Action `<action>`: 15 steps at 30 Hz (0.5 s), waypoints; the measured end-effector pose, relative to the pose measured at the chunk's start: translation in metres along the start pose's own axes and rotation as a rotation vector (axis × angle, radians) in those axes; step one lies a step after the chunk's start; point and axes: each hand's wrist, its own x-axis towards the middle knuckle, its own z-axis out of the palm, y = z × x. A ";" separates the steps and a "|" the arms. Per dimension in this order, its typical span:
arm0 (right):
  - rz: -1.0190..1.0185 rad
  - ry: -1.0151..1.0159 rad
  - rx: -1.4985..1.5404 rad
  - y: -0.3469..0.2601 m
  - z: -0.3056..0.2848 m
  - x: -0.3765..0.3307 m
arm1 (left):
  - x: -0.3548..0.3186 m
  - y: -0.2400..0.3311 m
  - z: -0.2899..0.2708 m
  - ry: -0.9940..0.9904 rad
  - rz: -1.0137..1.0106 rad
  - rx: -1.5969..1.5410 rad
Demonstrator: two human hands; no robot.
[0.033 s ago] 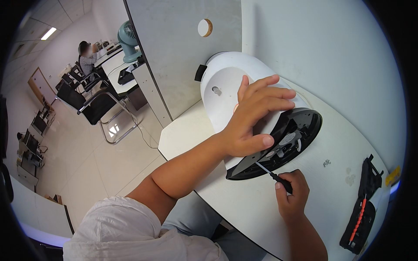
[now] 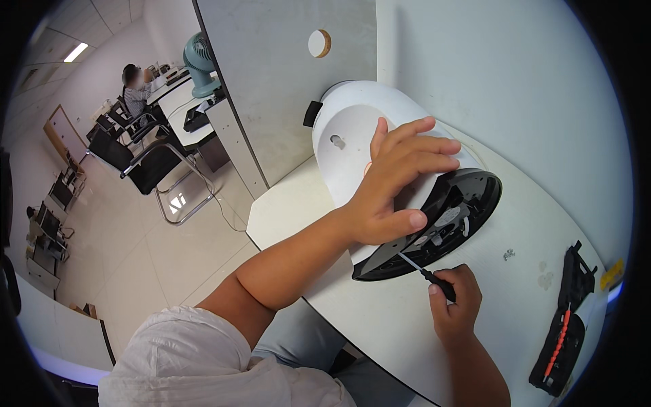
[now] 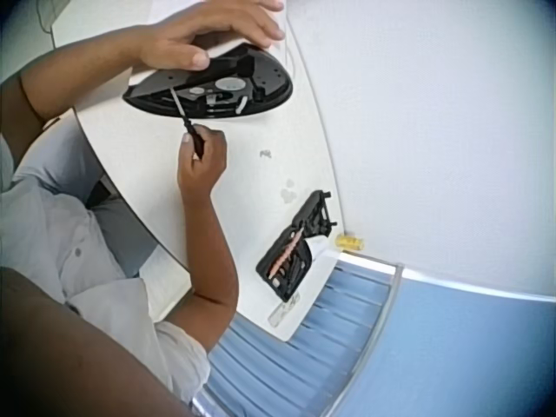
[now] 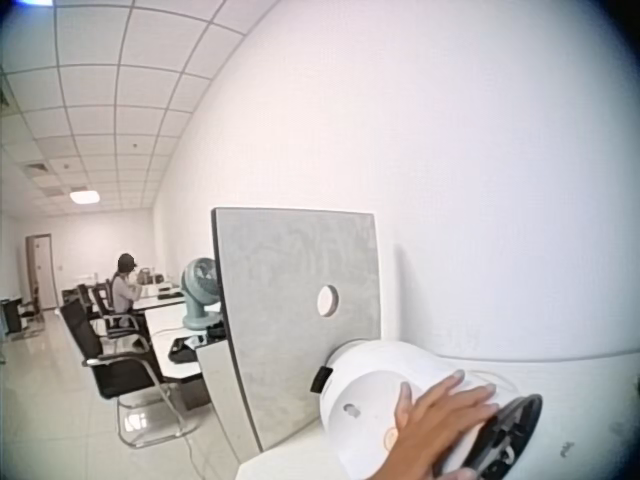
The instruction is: The person uses a screwdriver to tighten screws on the underside of a white and black electronic device. They rotate the device to access different screw locations and continue tightening until the base is secured.
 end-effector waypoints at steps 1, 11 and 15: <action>0.003 0.000 0.004 -0.001 0.000 0.000 | 0.000 0.000 0.000 0.000 0.001 -0.002; 0.030 0.001 0.015 -0.002 0.000 0.000 | -0.001 -0.001 0.000 -0.001 0.011 -0.007; 0.023 -0.001 0.011 -0.001 -0.001 0.000 | 0.000 -0.001 0.000 -0.002 0.015 -0.001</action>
